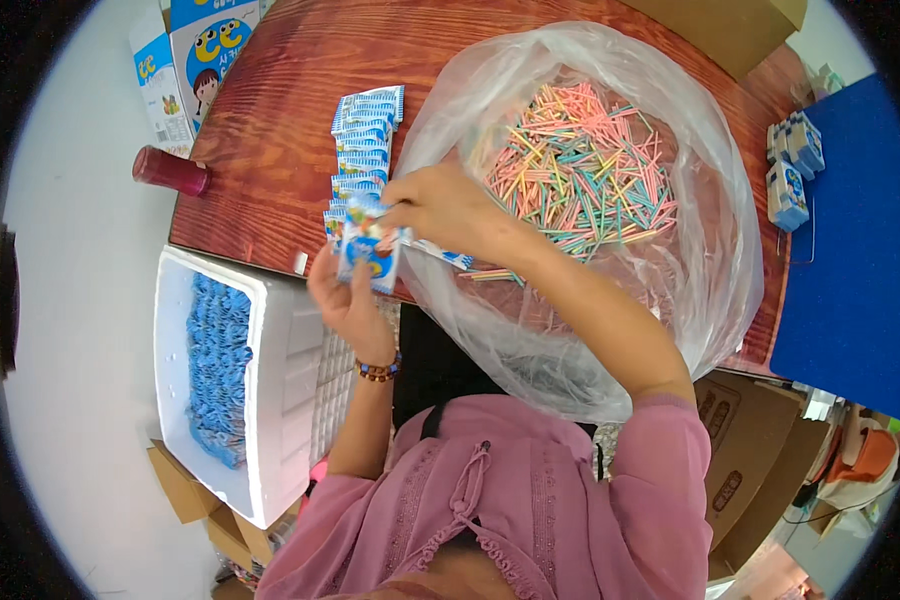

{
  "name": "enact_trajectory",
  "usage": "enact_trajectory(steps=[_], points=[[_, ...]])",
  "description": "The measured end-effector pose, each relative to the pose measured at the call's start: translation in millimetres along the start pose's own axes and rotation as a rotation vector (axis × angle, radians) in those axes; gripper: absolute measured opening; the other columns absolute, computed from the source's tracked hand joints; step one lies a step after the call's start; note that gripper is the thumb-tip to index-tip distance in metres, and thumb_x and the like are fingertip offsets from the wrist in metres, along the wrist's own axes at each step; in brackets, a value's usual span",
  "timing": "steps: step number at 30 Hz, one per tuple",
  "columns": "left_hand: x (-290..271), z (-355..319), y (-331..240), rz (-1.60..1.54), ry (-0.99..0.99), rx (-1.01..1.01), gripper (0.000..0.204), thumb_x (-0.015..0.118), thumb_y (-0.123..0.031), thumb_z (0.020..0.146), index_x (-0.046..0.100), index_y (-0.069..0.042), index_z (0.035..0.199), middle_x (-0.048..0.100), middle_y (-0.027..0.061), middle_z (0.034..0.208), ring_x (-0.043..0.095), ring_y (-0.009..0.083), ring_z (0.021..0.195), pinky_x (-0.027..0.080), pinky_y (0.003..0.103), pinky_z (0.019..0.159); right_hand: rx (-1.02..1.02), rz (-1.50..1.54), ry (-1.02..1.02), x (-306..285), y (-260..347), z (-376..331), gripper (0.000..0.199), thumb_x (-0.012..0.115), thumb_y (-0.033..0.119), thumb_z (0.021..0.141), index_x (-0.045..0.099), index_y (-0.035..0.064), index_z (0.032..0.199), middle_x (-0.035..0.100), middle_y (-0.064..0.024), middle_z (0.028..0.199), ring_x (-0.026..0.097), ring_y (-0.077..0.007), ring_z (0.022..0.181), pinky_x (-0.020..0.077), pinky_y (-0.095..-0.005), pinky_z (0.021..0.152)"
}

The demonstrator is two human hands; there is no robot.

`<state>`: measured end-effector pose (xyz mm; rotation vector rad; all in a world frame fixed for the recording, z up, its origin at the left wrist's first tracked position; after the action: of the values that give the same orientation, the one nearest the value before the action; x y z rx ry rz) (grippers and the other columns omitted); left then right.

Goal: Placing small colorful sticks into small blue and white cardboard boxes.

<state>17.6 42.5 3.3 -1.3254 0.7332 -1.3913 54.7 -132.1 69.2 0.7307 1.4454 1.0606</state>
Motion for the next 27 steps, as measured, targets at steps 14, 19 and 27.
enact_trajectory(steps=[14, 19, 27], points=[[-51.9, 10.4, 18.3, 0.934, 0.07, 0.341, 0.022, 0.069, -0.007, 0.083, 0.063, -0.003, 0.104, 0.059, 0.0119, 0.108, 0.052, 0.0276, 0.105, 0.038, 0.04, 0.093, 0.25, -0.798, -0.062, -15.9, -28.1, -19.2, 0.031, 0.069, 0.034, 0.078, 0.063, 0.0063, 0.091, 0.065, -0.0124, 0.092, 0.064, -0.0303, 0.09, 0.0503, -0.0453, 0.07], [-48.7, 8.6, 21.1, 0.892, 0.078, 0.363, 0.022, 0.068, -0.006, 0.084, 0.062, -0.002, 0.104, 0.059, 0.0117, 0.109, 0.051, 0.0276, 0.106, 0.038, 0.04, 0.093, 0.277, -0.786, -0.163, 0.2, -56.1, -33.6, 0.038, 0.074, 0.037, 0.073, 0.062, 0.0059, 0.092, 0.065, -0.0115, 0.092, 0.065, -0.0294, 0.09, 0.05, -0.0456, 0.071], [-52.4, 10.9, 19.1, 0.911, 0.119, 0.35, 0.022, 0.066, -0.005, 0.085, 0.062, -0.002, 0.107, 0.06, 0.012, 0.11, 0.053, 0.0271, 0.102, 0.04, 0.039, 0.092, 0.42, -0.535, -0.122, -15.2, -62.8, -38.2, 0.019, 0.065, 0.027, 0.081, 0.067, 0.0094, 0.086, 0.067, -0.009, 0.083, 0.066, -0.0285, 0.077, 0.0488, -0.0418, 0.069]])
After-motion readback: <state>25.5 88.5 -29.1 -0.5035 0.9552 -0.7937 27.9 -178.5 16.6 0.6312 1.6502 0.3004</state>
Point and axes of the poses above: each hand's wrist, its own z-axis towards the middle knuckle, its own x-axis out of the palm, y = z × x, the point moved 4 cm from there along z, towards the middle knuckle
